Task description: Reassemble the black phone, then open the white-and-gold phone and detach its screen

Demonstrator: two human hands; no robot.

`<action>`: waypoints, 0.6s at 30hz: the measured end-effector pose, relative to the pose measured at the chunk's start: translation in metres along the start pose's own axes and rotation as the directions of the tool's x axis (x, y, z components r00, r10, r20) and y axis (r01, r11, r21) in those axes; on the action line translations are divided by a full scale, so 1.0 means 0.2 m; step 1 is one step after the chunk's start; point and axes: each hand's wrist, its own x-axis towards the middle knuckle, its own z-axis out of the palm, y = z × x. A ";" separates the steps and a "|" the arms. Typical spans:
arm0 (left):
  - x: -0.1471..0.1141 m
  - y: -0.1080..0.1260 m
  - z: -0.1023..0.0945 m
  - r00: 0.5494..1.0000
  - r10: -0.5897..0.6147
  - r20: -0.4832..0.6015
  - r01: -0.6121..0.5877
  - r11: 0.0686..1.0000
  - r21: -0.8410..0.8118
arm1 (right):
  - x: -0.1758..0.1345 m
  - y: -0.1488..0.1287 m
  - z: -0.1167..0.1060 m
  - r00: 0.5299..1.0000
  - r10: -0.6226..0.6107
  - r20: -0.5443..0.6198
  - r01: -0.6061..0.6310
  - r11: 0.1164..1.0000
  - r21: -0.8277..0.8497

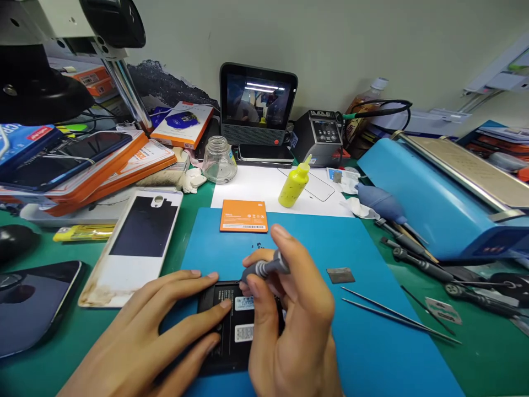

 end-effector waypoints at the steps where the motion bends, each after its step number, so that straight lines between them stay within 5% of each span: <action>1: 0.00 0.00 0.00 1.000 -0.002 0.001 0.002 1.000 0.002 | 0.00 0.00 0.00 1.000 -0.001 0.016 0.000 1.000 0.007; 9: -0.01 0.00 0.02 1.000 0.019 -0.007 -0.019 1.000 0.011 | 0.01 0.02 0.01 0.997 -0.038 0.070 0.036 0.999 0.029; 18: -0.01 -0.01 0.01 0.999 0.027 -0.031 -0.027 0.999 0.025 | 0.00 0.05 0.00 0.970 -0.207 0.127 0.215 0.975 -0.058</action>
